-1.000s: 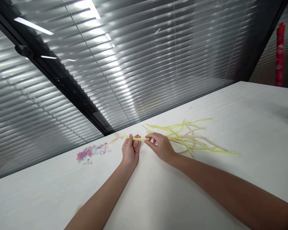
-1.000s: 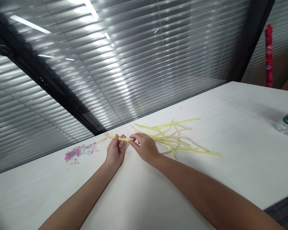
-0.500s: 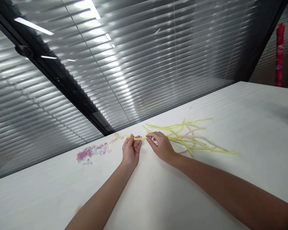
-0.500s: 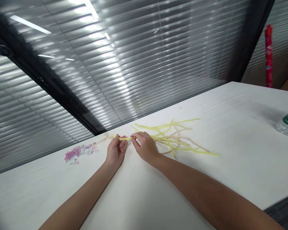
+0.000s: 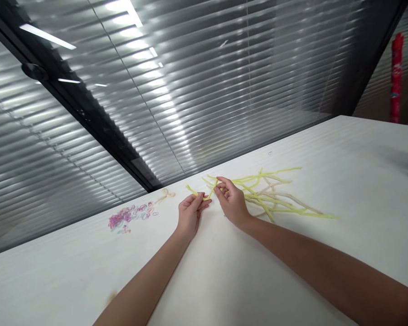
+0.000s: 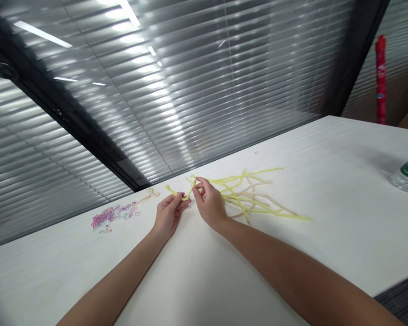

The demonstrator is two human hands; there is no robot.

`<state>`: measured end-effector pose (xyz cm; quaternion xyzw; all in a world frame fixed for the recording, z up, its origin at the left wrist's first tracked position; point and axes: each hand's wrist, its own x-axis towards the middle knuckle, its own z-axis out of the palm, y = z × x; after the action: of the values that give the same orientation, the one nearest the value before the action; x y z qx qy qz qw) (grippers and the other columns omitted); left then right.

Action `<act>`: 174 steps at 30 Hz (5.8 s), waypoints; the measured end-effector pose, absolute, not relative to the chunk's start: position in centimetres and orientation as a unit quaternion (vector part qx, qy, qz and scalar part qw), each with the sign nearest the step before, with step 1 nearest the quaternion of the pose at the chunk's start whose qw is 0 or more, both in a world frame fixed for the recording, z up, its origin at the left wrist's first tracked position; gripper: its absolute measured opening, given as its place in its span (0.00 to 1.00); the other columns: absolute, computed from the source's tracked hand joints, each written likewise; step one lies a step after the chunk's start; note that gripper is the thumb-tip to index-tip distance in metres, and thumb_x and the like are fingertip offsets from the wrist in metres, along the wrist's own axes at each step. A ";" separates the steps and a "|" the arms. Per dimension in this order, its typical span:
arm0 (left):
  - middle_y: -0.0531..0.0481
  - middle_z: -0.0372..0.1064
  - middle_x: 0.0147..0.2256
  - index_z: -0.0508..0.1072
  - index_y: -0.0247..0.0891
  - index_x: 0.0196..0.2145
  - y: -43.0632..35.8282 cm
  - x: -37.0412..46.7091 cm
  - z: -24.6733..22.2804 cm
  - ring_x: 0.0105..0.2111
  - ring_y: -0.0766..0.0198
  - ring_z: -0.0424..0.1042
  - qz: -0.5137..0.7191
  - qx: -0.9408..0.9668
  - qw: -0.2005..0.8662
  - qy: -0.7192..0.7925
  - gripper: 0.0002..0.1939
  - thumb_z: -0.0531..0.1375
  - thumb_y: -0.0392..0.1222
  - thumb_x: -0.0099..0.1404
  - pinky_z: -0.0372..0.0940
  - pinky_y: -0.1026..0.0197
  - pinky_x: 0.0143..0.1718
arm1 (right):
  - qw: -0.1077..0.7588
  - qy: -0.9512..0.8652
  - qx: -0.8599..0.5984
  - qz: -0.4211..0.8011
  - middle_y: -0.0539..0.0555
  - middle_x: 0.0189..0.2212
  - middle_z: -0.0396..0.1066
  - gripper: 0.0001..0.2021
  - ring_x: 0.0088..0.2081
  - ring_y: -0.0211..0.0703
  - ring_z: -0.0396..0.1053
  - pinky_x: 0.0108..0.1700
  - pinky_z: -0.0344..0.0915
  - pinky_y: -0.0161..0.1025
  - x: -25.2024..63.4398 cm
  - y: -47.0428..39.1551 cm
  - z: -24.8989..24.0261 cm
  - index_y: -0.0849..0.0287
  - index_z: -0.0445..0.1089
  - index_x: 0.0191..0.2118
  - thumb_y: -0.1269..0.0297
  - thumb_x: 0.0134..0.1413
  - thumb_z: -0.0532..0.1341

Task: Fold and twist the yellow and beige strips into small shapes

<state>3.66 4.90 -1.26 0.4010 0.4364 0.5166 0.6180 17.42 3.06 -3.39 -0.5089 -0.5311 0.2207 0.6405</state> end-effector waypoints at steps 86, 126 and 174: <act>0.52 0.63 0.21 0.67 0.37 0.20 3.1 3.4 -1.3 0.25 0.67 0.62 0.332 0.801 0.244 0.434 0.19 0.53 0.44 0.67 0.56 0.63 0.30 | 0.652 -0.563 -0.434 0.262 0.51 0.28 0.73 0.11 0.26 0.36 0.64 0.31 0.63 0.35 17.2 2.6 -2.9 0.58 0.78 0.38 0.60 0.51 0.64; 0.50 0.68 0.26 0.74 0.34 0.28 3.9 3.3 -1.2 0.27 0.67 0.63 0.334 0.660 0.534 0.410 0.19 0.57 0.54 0.62 0.59 0.62 0.35 | 0.692 -0.417 -0.455 0.375 0.49 0.20 0.66 0.16 0.23 0.35 0.60 0.24 0.59 0.32 17.6 2.9 -2.5 0.59 0.76 0.31 0.49 0.49 0.63; 0.51 0.66 0.22 0.72 0.35 0.29 3.3 3.2 -1.1 0.24 0.66 0.65 0.315 0.736 0.419 0.428 0.16 0.54 0.50 0.65 0.60 0.64 0.29 | 0.642 -0.441 -0.458 0.429 0.47 0.27 0.65 0.23 0.20 0.31 0.56 0.22 0.57 0.31 17.3 2.9 -2.2 0.57 0.72 0.44 0.47 0.46 0.64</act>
<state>3.21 3.27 -1.13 0.7359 0.4283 0.3149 0.4194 17.25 2.88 -2.25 -0.4578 -0.4408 0.4291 0.6419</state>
